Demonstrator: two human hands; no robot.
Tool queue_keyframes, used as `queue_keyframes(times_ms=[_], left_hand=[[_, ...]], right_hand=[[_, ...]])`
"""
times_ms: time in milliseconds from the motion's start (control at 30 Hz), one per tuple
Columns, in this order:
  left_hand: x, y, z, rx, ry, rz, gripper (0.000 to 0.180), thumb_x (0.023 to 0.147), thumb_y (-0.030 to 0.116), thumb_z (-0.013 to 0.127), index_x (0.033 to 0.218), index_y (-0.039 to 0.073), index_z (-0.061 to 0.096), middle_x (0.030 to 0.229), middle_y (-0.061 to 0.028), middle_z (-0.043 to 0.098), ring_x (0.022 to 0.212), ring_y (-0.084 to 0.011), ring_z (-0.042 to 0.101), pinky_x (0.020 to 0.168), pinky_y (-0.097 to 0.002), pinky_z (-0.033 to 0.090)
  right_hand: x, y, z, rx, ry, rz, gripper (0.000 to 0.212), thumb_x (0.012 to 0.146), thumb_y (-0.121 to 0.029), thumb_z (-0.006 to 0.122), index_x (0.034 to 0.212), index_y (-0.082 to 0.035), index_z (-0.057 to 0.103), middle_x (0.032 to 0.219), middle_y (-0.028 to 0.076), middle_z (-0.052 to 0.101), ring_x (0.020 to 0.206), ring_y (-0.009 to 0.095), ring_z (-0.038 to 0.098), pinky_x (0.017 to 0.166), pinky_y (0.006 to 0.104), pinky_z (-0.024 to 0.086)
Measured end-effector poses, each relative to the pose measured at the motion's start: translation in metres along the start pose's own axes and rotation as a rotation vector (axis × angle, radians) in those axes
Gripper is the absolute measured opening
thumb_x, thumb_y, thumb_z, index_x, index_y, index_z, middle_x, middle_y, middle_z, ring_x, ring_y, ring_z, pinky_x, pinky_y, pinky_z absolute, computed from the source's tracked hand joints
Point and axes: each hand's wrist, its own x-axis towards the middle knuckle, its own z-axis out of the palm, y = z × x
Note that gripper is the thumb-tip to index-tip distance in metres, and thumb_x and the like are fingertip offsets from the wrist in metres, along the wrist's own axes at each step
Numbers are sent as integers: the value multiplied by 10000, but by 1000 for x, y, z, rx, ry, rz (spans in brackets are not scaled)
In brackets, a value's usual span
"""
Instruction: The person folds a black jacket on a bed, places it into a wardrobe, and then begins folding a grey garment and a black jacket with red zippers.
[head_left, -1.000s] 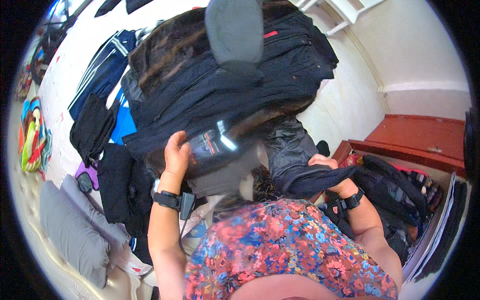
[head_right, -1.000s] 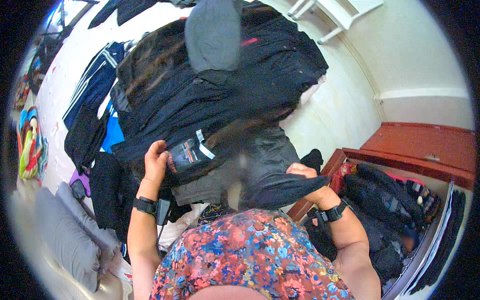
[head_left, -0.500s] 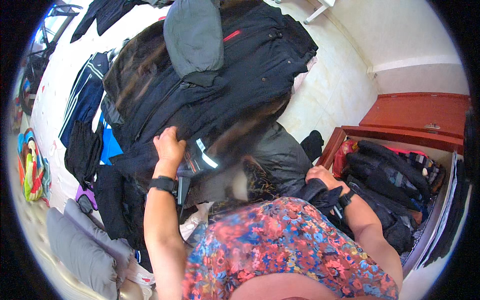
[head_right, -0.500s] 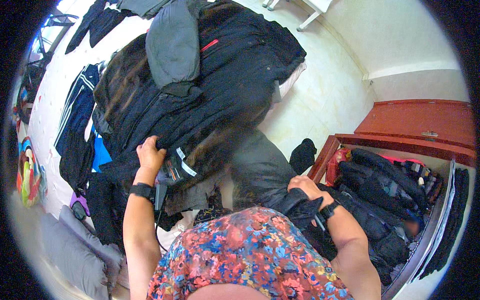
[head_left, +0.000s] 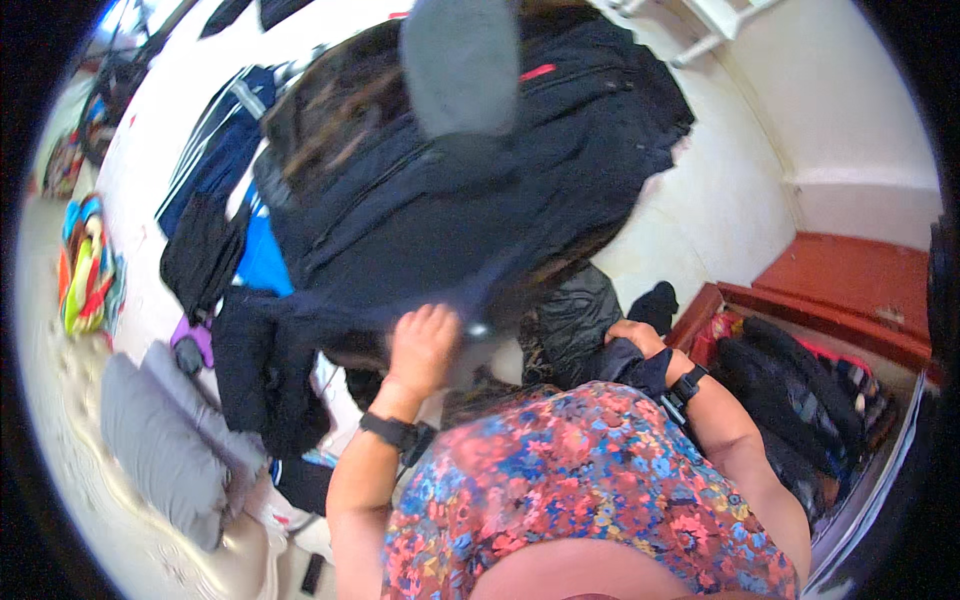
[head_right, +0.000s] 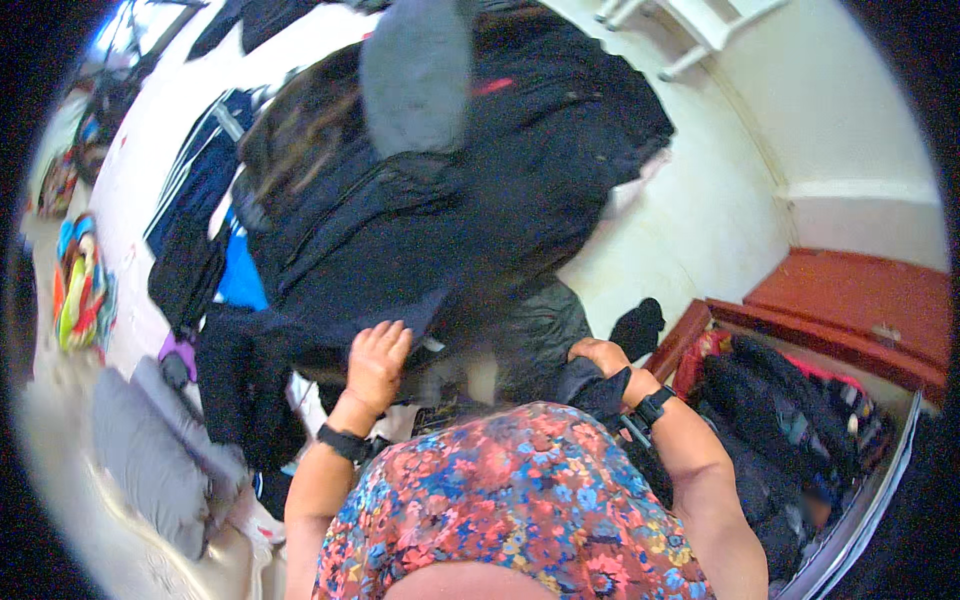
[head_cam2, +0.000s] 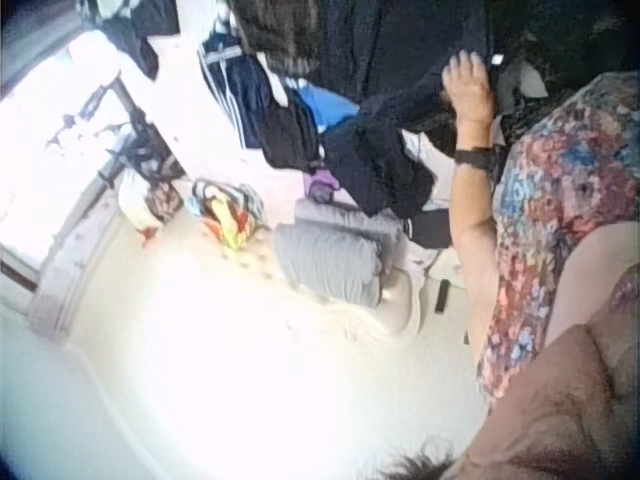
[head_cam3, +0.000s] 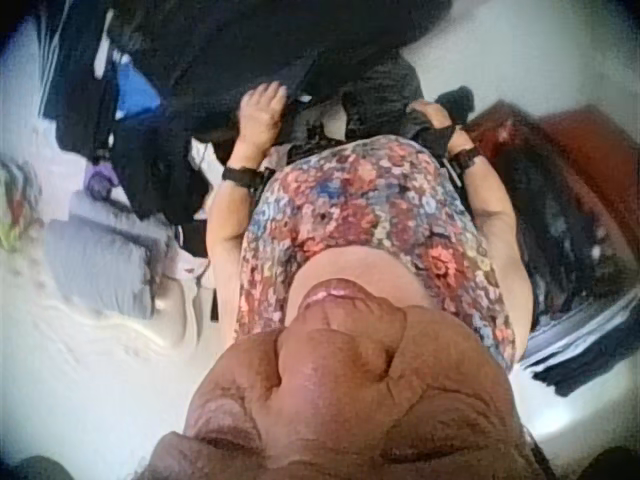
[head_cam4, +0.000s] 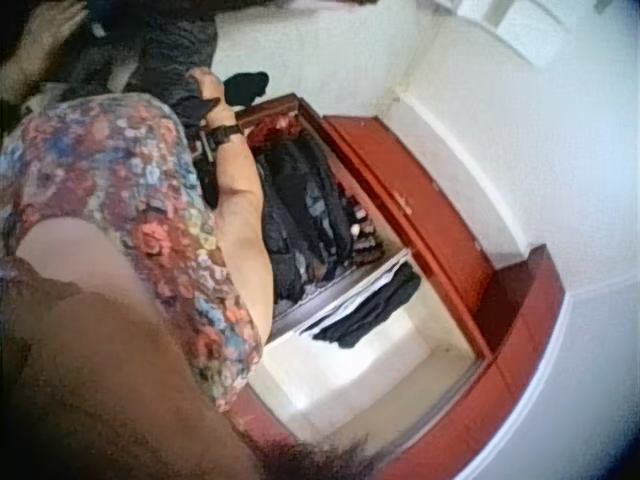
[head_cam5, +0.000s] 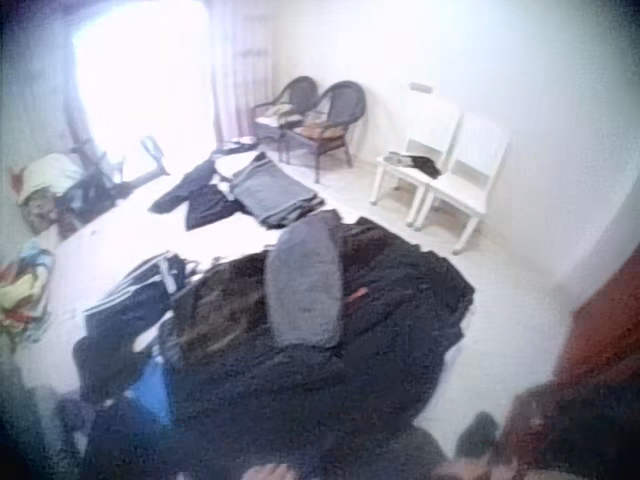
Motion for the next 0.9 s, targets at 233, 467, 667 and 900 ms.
queue_keyframes(times_ms=[233, 467, 667, 900], left_hand=[[-52, 11, 42, -21, 74, -13, 421, 761, 111, 513, 1178, 56, 507, 1265, -144, 495, 1185, -313, 452, 954, -450, 358], [-95, 0, 49, 47, 143, -327, 436, 782, 87, 484, 1215, 41, 483, 1299, -154, 469, 1215, -297, 435, 964, -412, 338], [-128, -39, 45, 278, 223, -607, 455, 723, 95, 558, 1176, 72, 532, 1238, -97, 523, 1144, -259, 474, 835, -430, 345], [-159, -56, 39, 230, 242, -722, 403, 679, 68, 606, 1082, 89, 595, 1170, -67, 553, 1028, -257, 498, 844, -397, 347]], right_hand=[[47, -24, 14, 13, -91, -79, 257, 717, -203, 587, 895, -21, 622, 858, 147, 633, 823, 317, 615, 730, 344, 474], [63, -43, 0, -192, -299, -14, 239, 711, -172, 566, 906, -46, 625, 929, 150, 635, 905, 326, 602, 784, 360, 476], [58, -38, 16, 63, -362, 122, 421, 745, -214, 599, 1137, -61, 572, 1105, 171, 599, 1049, 314, 566, 921, 351, 433], [60, -96, -13, -29, -443, -114, 617, 670, -297, 736, 1212, -87, 531, 1235, 197, 498, 1155, 356, 477, 981, 388, 386]])
